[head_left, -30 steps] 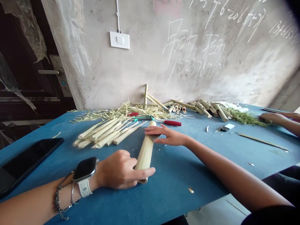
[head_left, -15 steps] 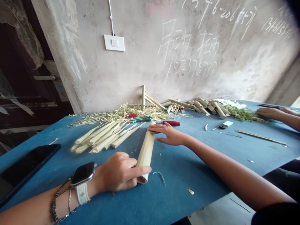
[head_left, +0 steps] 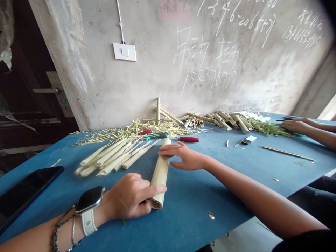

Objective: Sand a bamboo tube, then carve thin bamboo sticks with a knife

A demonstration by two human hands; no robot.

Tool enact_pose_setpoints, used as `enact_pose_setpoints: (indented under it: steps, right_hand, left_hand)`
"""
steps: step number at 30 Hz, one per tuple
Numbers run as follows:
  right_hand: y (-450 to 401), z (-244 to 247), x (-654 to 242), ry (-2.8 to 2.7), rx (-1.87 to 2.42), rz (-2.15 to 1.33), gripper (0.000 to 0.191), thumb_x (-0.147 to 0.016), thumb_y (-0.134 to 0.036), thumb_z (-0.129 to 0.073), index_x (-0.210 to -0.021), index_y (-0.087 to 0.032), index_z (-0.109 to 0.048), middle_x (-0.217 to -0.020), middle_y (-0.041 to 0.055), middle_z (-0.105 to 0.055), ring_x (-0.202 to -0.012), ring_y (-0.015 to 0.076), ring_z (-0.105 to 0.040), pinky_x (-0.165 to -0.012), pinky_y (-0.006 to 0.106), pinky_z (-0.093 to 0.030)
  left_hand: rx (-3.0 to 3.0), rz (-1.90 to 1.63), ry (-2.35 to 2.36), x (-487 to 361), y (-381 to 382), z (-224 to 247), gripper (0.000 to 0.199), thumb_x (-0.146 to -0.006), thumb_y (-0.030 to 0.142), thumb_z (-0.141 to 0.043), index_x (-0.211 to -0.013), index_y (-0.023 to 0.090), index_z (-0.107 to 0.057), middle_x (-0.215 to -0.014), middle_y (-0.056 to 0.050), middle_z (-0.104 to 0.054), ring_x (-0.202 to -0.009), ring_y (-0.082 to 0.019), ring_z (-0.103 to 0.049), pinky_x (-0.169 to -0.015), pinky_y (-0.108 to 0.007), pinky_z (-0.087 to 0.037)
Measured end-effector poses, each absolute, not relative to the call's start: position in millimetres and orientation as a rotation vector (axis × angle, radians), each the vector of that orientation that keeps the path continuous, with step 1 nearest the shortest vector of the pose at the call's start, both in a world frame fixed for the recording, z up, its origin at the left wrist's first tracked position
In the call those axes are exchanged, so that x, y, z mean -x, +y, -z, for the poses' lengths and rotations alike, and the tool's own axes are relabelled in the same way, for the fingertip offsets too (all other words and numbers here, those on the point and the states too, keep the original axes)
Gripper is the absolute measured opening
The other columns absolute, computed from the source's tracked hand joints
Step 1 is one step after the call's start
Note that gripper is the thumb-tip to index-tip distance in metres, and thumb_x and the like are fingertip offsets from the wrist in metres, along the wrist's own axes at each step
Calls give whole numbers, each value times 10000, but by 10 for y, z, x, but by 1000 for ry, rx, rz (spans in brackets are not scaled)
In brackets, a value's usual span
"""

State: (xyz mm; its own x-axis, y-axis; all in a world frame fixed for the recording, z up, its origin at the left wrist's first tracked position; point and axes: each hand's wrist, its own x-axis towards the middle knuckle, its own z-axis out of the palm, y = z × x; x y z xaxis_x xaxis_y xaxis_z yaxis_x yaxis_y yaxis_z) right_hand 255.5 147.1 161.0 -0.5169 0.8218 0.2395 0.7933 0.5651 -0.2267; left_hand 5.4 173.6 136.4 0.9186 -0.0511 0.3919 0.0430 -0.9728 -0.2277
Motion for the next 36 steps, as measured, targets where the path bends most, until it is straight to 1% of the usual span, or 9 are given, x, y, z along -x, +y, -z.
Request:
enact_pose_setpoints:
  steps: [4, 10, 16, 21, 24, 26, 28, 31, 36]
  right_hand:
    - [1437, -1641, -2485, -2684, 1019, -356, 459, -847, -213, -449, -1293, -322, -455, -1374, -34, -427, -1314, 178, -294, -1092, 497, -80]
    - [1523, -1597, -2676, -2402, 1477, 24, 641, -734, -104, -496, -1348, -258, -394, -1395, 61, -397, -1282, 227, -349, -1073, 533, -103]
    - [1384, -1679, -2456, -2723, 951, -312, 434, -858, -232, -465, -1285, -309, -466, -1360, -17, -447, -1279, 166, -356, -1099, 458, -101]
    - [1508, -1608, -2654, -2429, 1436, 27, 615, -755, -94, -504, -1338, -265, -408, -1380, 55, -419, -1274, 229, -364, -1077, 540, -97]
    - [1451, -1625, -2572, -2534, 1228, -75, 579, -775, -140, -519, -1338, -229, -418, -1381, 64, -418, -1277, 207, -362, -1079, 439, -209]
    - [1400, -1657, -2483, -2667, 968, -269, 497, -828, -180, -488, -1317, -257, -444, -1371, 19, -436, -1282, 166, -353, -1092, 388, -196]
    - [1398, -1672, -2465, -2706, 911, -371, 461, -854, -187, -463, -1303, -292, -452, -1372, -10, -434, -1288, 161, -343, -1107, 431, -110]
    - [1465, -1635, -2552, -2576, 1190, -224, 568, -792, -86, -472, -1317, -297, -427, -1399, 8, -394, -1299, 190, -325, -1089, 521, -33]
    - [1424, -1600, -2467, -2565, 1157, -183, 652, -723, -51, -480, -1336, -260, -406, -1401, 28, -391, -1306, 198, -310, -1082, 509, -126]
  left_hand:
    - [2860, 538, 9, -49, 1750, -1374, 359, -808, 183, -380, -1133, 266, -507, -648, 59, -617, -505, -130, -523, -540, -250, -322]
    - [2904, 476, -64, -54, 1751, -1370, 406, -775, 175, -418, -1160, 278, -500, -636, 60, -613, -517, -137, -540, -560, -248, -339]
    - [2977, 537, -94, -55, 1746, -1356, 416, -731, 155, -463, -1124, 285, -509, -656, 69, -629, -542, -140, -568, -592, -253, -359]
    - [2963, 518, -114, -56, 1735, -1372, 467, -725, 146, -449, -1165, 298, -487, -628, 77, -613, -520, -142, -556, -570, -258, -345]
    - [2983, 531, -136, -60, 1727, -1371, 472, -701, 143, -467, -1146, 298, -495, -629, 87, -622, -527, -141, -567, -572, -253, -350]
    - [3003, 535, -146, -61, 1729, -1365, 465, -699, 136, -473, -1134, 295, -501, -647, 90, -635, -547, -137, -581, -594, -247, -364]
    - [3010, 534, -141, -59, 1738, -1358, 468, -709, 133, -467, -1147, 298, -494, -680, 88, -650, -557, -135, -587, -616, -248, -372]
    - [2997, 530, -140, -56, 1751, -1356, 520, -714, 130, -447, -1201, 312, -453, -707, 86, -661, -548, -141, -585, -602, -257, -366]
    - [3012, 512, -175, -61, 1739, -1373, 477, -714, 136, -461, -1163, 299, -477, -713, 84, -671, -571, -146, -604, -590, -251, -370]
